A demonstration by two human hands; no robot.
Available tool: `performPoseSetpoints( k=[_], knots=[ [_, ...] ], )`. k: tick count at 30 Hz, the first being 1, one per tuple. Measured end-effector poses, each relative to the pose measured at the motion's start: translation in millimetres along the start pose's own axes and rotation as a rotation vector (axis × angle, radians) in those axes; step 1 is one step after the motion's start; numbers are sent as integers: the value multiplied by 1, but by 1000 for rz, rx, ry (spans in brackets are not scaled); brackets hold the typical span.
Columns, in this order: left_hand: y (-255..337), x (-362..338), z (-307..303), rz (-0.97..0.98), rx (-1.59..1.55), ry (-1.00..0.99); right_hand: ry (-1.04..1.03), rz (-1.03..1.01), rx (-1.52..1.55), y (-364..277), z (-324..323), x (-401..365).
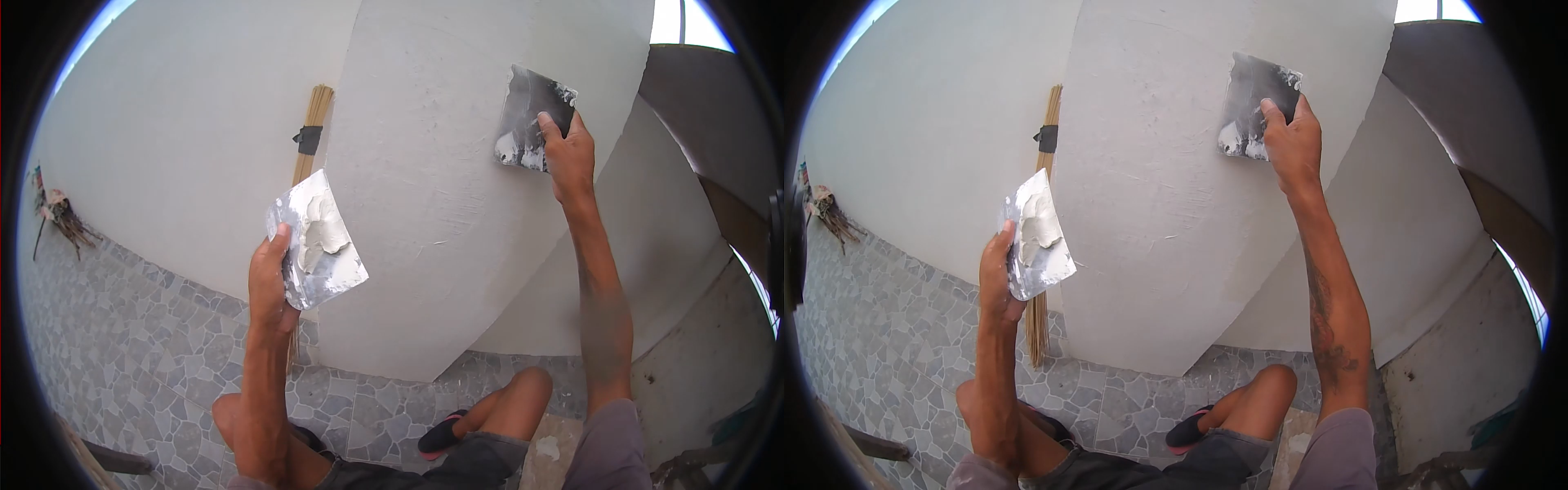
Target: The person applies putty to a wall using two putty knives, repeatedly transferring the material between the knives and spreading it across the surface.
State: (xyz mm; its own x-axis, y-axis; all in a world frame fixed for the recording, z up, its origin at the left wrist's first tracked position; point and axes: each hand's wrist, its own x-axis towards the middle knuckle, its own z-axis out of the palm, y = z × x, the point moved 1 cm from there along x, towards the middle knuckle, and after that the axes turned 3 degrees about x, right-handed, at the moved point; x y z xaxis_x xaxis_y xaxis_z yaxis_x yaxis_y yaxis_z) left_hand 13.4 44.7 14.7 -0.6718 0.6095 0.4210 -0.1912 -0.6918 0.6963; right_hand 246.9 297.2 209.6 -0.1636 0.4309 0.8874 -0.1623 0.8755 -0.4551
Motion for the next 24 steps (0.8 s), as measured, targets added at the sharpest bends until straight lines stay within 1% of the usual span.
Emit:
performPoseSetpoints(
  k=[3,4,8,12,15,18,21,22,24],
  knots=[
    [-9,-3,-1,-2,-10,-15,3,2,-12,-8,6,-1],
    [4,22,-15,1,-24,-33,10,-21,-34,-22,35,14],
    [5,22,-18,-8,-10,-61,5,-76,-75,-36,59,24],
    [5,18,-16,-22,-16,-27,-38,-26,-213,-41,77,34],
    [3,15,-16,-12,-36,9,-38,-65,-274,-42,91,37],
    [3,13,-12,6,-34,18,-90,1,-354,-55,99,35],
    [2,15,-14,25,-19,17,-75,-65,-367,-50,105,45],
    [5,18,-15,33,-15,12,-126,-81,-292,-46,102,50],
    [10,21,-17,46,-7,7,-127,-1,-223,-44,88,49]
  ],
)
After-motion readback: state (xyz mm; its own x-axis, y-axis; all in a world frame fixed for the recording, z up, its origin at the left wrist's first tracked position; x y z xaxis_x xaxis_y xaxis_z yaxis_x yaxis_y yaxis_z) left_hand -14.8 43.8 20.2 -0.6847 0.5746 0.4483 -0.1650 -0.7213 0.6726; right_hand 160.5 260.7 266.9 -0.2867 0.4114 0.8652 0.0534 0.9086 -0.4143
